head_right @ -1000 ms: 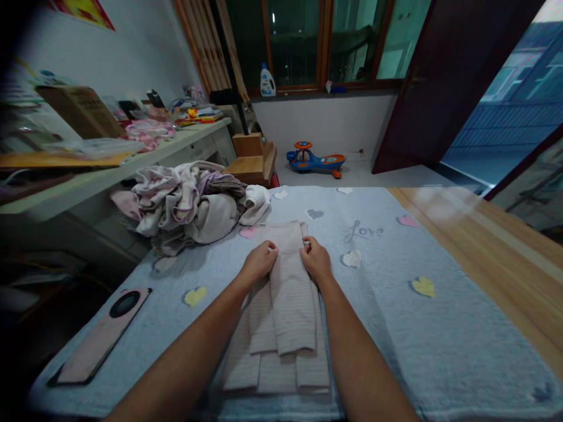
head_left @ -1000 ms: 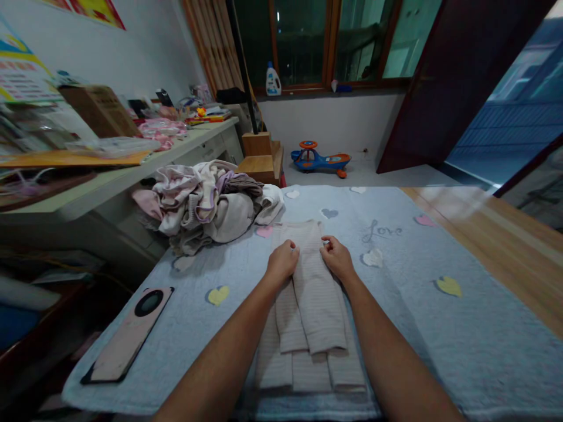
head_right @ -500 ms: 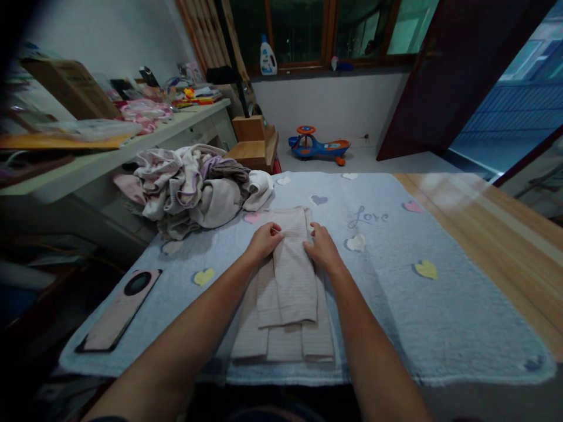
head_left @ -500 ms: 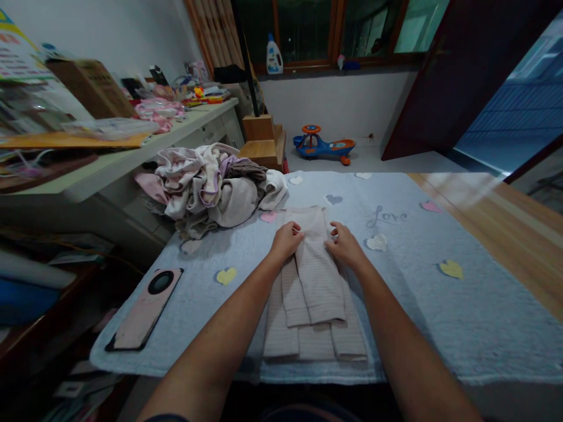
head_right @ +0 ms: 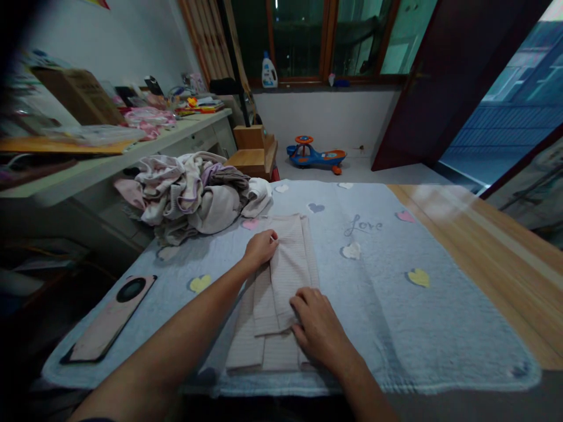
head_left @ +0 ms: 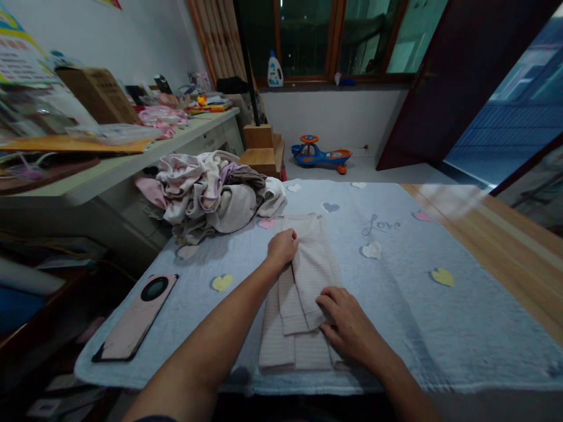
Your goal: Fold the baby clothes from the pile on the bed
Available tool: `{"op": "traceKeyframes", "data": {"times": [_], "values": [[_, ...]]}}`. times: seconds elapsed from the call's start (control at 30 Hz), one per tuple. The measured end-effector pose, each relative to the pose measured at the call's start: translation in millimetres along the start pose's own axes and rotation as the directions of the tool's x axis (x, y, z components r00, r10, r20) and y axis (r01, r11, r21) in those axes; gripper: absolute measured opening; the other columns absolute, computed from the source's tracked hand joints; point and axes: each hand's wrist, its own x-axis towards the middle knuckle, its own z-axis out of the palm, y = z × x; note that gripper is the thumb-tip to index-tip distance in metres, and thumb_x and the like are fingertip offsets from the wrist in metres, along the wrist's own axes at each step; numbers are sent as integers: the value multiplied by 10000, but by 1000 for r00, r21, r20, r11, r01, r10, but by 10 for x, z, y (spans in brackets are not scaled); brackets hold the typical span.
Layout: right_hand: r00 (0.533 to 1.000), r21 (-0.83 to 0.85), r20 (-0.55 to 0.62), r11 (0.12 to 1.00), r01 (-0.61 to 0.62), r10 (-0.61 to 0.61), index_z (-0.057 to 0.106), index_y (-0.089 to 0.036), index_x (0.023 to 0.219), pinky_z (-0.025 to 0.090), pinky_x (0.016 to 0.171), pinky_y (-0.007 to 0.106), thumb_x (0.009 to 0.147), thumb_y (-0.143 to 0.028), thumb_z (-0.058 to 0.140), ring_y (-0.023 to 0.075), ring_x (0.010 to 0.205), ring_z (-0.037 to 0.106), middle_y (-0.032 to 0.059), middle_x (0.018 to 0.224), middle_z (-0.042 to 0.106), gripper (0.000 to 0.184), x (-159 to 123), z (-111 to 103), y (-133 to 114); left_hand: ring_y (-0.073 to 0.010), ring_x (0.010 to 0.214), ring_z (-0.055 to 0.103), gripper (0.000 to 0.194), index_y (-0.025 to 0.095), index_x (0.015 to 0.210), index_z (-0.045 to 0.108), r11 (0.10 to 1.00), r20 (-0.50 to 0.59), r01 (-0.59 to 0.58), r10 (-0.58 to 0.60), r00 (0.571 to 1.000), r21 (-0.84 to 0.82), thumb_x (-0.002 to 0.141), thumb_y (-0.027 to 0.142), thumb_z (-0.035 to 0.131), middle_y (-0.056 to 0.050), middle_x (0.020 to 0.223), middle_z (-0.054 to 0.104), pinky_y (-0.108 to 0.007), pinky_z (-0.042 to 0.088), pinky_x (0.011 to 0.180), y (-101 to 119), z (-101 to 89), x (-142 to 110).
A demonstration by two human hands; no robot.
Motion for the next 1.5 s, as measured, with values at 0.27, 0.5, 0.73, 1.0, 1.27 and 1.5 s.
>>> {"op": "traceKeyframes", "data": {"times": [0.27, 0.5, 0.73, 1.0, 1.27, 1.5], "values": [[987, 3, -143, 998, 71, -69, 620, -222, 994, 429, 881, 419, 818, -86, 563, 235, 961, 542, 73, 1009, 632, 230, 45, 92, -51, -240, 1320, 433, 320, 192, 1219, 600, 796, 103, -514, 510, 854, 321, 942, 177, 440, -118, 1353, 564, -395, 299, 1113, 271, 154, 31], [983, 116, -165, 989, 97, -77, 602, -237, 1030, 420, 927, 452, 790, -131, 606, 255, 1024, 529, 79, 1076, 607, 262, -6, 177, -26, -264, 1466, 238, 602, 187, 1469, 368, 783, 363, -544, 434, 825, 302, 974, 530, 377, -121, 1590, 288, -466, 218, 1163, 164, 330, 193], [977, 161, -195, 980, 117, -85, 583, -236, 1085, 418, 941, 459, 797, -223, 640, 266, 1076, 507, 92, 1141, 575, 294, -56, 218, 11, -254, 1430, 313, 476, 206, 1379, 462, 803, 299, -503, 419, 857, 319, 993, 463, 356, -125, 1531, 395, -492, 195, 1167, 306, 354, 400], [974, 136, -200, 981, 138, -109, 598, -212, 1116, 427, 936, 456, 849, -239, 609, 253, 1066, 506, 95, 1148, 575, 269, -64, 218, 15, -267, 1490, 166, 721, 135, 1510, 265, 791, 376, -490, 356, 856, 366, 965, 607, 278, -140, 1625, 166, -465, 232, 1168, 279, 482, 700], [975, 194, -185, 968, 156, -120, 598, -234, 1168, 423, 967, 444, 889, -113, 444, 235, 1102, 505, 75, 1174, 582, 342, -76, 259, 120, -245, 1491, 170, 644, 146, 1517, 269, 758, 284, -509, 425, 860, 407, 993, 520, 252, -115, 1620, 198, -505, 178, 1184, 310, 430, 413], [975, 232, -209, 965, 122, -73, 464, -202, 1277, 414, 1016, 453, 771, -121, 553, 256, 1148, 504, 104, 1211, 571, 520, -107, 263, 124, -231, 1487, 187, 630, 212, 1512, 294, 715, 387, -592, 460, 799, 373, 988, 560, 263, -78, 1611, 242, -486, 196, 1177, 64, 346, 94]]}}
